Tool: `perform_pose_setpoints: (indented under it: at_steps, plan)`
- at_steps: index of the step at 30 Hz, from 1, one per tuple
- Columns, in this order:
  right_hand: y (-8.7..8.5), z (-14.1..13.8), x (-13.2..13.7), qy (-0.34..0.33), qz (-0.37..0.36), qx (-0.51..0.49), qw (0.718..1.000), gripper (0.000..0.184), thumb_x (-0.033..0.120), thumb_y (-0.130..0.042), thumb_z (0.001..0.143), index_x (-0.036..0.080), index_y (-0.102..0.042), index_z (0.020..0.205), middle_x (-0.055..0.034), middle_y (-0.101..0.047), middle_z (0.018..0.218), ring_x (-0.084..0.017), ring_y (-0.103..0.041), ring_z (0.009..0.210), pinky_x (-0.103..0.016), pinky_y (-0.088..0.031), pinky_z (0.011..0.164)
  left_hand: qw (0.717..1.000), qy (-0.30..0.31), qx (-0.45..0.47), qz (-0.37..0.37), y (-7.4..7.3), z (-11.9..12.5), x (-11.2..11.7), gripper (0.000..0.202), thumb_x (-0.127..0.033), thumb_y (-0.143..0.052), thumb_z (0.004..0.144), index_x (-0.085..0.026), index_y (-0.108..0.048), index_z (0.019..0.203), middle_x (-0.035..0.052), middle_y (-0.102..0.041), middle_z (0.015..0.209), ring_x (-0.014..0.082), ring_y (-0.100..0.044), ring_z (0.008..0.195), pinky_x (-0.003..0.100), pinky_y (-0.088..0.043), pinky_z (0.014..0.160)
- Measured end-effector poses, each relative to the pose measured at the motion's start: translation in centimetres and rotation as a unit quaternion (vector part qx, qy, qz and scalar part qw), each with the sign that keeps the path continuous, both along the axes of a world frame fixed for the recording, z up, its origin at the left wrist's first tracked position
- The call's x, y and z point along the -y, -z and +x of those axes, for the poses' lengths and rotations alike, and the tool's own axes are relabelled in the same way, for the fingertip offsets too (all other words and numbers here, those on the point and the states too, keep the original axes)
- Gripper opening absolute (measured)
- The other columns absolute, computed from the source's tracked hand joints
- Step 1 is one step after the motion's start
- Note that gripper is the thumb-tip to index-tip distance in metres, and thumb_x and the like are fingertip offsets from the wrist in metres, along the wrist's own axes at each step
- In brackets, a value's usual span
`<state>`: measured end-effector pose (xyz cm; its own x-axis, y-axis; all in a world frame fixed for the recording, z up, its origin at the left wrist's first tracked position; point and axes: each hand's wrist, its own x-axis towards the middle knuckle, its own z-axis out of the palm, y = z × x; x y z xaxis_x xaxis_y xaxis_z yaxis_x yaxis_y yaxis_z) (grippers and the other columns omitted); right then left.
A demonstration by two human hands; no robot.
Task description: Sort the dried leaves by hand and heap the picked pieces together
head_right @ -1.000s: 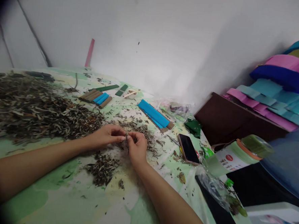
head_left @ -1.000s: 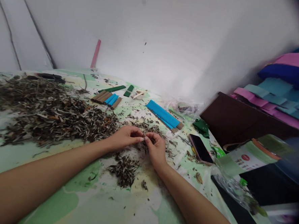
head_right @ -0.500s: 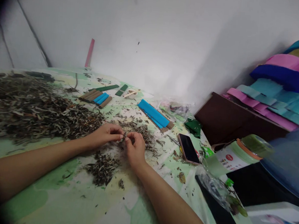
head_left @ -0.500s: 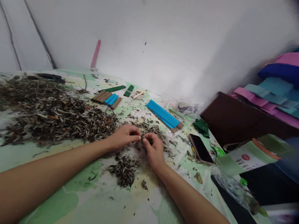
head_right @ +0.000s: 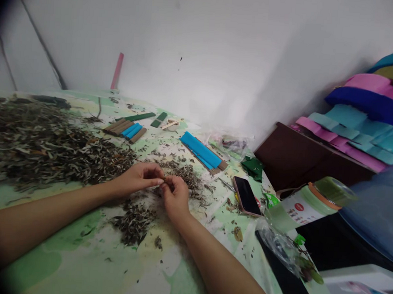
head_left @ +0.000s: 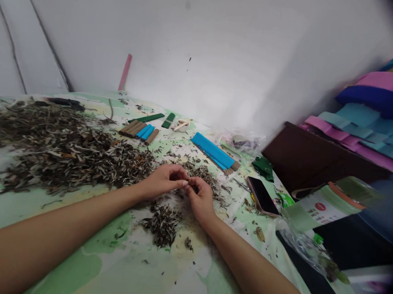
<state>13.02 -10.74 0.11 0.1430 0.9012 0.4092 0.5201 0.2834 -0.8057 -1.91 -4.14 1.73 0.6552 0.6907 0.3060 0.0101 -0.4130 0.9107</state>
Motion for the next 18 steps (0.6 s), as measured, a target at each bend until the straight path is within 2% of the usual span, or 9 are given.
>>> perform_pose_setpoints:
  at_steps: [3, 7, 10, 12, 15, 18]
  plan:
    - [0.0, -0.1, 0.1, -0.01, 0.0, -0.001, 1.0, 0.009, 0.022, -0.055, 0.074, 0.018, -0.062, 0.076, -0.0018, -0.062, 0.074, -0.017, -0.054, 0.072, -0.028, -0.042, 0.068, 1.0, -0.021, -0.005, 0.001, 0.0, 0.1, -0.1, 0.021, -0.031, -0.061, 0.072, -0.014, -0.059, 0.084, 0.0004, -0.059, 0.073, 0.0126, -0.053, 0.067, 0.024, -0.042, 0.061]
    - [-0.3, -0.3, 0.5, -0.008, 0.003, 0.035, 0.999, 0.01, 0.019, -0.055, 0.074, 0.019, -0.064, 0.079, -0.0024, -0.064, 0.077, -0.017, -0.055, 0.075, -0.029, -0.043, 0.069, 0.997, -0.049, -0.047, 0.044, -0.2, -0.1, -0.2, 0.02, -0.034, -0.058, 0.074, -0.014, -0.06, 0.076, 0.0009, -0.058, 0.071, 0.0142, -0.052, 0.067, 0.025, -0.041, 0.061]
    - [-1.3, 0.5, 0.3, 0.009, 0.017, 0.103, 0.994, 0.009, 0.023, -0.057, 0.077, 0.02, -0.065, 0.08, -0.002, -0.064, 0.077, -0.017, -0.056, 0.077, -0.029, -0.043, 0.071, 0.993, -0.063, -0.069, 0.076, -0.1, -0.2, -0.4, 0.022, -0.037, -0.055, 0.076, -0.015, -0.059, 0.075, 0.0008, -0.058, 0.07, 0.0151, -0.052, 0.067, 0.025, -0.039, 0.06]
    - [-2.5, 2.2, -0.1, 0.05, 0.029, 0.16, 0.985, 0.012, 0.027, -0.057, 0.079, 0.019, -0.065, 0.082, -0.0028, -0.065, 0.081, -0.018, -0.056, 0.08, -0.03, -0.042, 0.074, 0.991, -0.067, -0.076, 0.084, 0.2, -0.2, -0.5, 0.023, -0.038, -0.054, 0.077, -0.016, -0.058, 0.077, 0.001, -0.057, 0.071, 0.0151, -0.051, 0.066, 0.025, -0.038, 0.059]
    - [-4.4, 6.7, -0.6, 0.181, 0.014, 0.271, 0.945, 0.02, 0.032, -0.056, 0.08, 0.017, -0.063, 0.092, -0.0073, -0.065, 0.092, -0.022, -0.054, 0.092, -0.034, -0.039, 0.083, 0.992, -0.067, -0.078, 0.071, 0.5, 0.0, -0.5, 0.024, -0.04, -0.052, 0.078, -0.017, -0.055, 0.077, 0.0002, -0.055, 0.068, 0.0145, -0.049, 0.063, 0.024, -0.038, 0.057]
    - [-5.7, 12.0, -0.2, 0.346, -0.075, 0.389, 0.85, 0.036, 0.036, -0.06, 0.076, 0.01, -0.059, 0.102, -0.0182, -0.06, 0.107, -0.032, -0.047, 0.107, -0.043, -0.033, 0.091, 0.994, -0.062, -0.071, 0.061, 0.6, 0.1, -0.4, 0.024, -0.041, -0.052, 0.078, -0.017, -0.053, 0.076, -0.0008, -0.052, 0.066, 0.0137, -0.048, 0.06, 0.023, -0.038, 0.056]
